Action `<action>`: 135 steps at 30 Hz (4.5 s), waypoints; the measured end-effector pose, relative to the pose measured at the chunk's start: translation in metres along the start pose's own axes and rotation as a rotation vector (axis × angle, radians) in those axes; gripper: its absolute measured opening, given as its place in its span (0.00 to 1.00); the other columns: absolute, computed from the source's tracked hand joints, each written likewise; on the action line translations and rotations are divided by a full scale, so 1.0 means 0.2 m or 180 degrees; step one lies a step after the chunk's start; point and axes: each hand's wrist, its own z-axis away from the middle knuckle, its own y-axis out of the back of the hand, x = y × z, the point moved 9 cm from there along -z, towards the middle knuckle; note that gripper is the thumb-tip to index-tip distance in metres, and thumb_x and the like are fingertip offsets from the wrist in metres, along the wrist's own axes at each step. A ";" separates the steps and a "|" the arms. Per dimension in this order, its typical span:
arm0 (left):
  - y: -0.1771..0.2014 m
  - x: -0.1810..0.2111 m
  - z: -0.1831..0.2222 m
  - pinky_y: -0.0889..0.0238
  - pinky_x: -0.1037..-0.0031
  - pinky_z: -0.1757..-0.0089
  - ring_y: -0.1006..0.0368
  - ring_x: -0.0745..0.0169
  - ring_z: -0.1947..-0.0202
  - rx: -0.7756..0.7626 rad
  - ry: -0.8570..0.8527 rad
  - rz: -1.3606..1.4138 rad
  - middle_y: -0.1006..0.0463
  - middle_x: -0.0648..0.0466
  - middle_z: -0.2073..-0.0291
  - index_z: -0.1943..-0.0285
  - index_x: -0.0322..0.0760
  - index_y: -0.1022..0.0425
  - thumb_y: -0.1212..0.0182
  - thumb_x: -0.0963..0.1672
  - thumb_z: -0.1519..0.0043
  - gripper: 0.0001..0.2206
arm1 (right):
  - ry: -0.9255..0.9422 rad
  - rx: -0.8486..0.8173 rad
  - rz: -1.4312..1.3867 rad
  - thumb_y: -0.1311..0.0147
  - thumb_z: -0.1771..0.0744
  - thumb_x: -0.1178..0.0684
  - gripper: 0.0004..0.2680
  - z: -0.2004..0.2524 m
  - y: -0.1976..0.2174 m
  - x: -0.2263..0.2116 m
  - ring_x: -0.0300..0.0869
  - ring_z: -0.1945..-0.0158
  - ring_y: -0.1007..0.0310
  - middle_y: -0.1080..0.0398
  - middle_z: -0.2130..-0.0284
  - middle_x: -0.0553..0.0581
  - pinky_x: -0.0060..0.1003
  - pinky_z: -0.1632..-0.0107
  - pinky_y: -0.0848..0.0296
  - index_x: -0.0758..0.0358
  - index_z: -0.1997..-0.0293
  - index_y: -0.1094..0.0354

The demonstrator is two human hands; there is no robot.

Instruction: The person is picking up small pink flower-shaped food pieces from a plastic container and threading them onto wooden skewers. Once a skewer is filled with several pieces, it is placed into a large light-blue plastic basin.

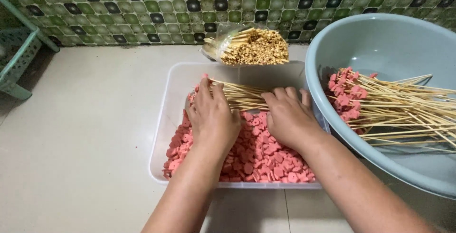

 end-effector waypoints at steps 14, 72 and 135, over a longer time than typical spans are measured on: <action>0.01 0.07 0.20 0.58 0.31 0.39 0.52 0.30 0.28 -0.0216 0.0172 0.0117 0.52 0.32 0.28 0.29 0.32 0.43 0.32 0.45 0.44 0.34 | -0.0039 -0.0319 -0.0085 0.52 0.33 0.51 0.16 0.18 0.02 -0.02 0.49 0.29 0.46 0.37 0.38 0.56 0.65 0.30 0.54 0.53 0.38 0.34; 0.23 0.21 -0.60 0.13 0.70 0.60 0.17 0.50 0.55 0.0700 -0.0954 0.2029 0.17 0.50 0.52 0.53 0.48 0.28 0.35 0.37 0.42 0.14 | -0.0411 -0.0167 -0.0293 0.56 0.34 0.58 0.14 0.11 0.06 0.00 0.56 0.43 0.34 0.27 0.53 0.65 0.56 0.31 0.50 0.64 0.44 0.30; 0.47 0.58 0.62 0.29 0.68 0.66 0.24 0.55 0.68 0.2338 -0.3100 0.0256 0.27 0.57 0.69 0.65 0.45 0.30 0.35 0.45 0.36 0.08 | -0.0687 -0.0629 -0.4823 0.48 0.31 0.55 0.10 0.19 0.34 -0.01 0.40 0.72 0.25 0.25 0.67 0.60 0.32 0.68 0.28 0.74 0.50 0.28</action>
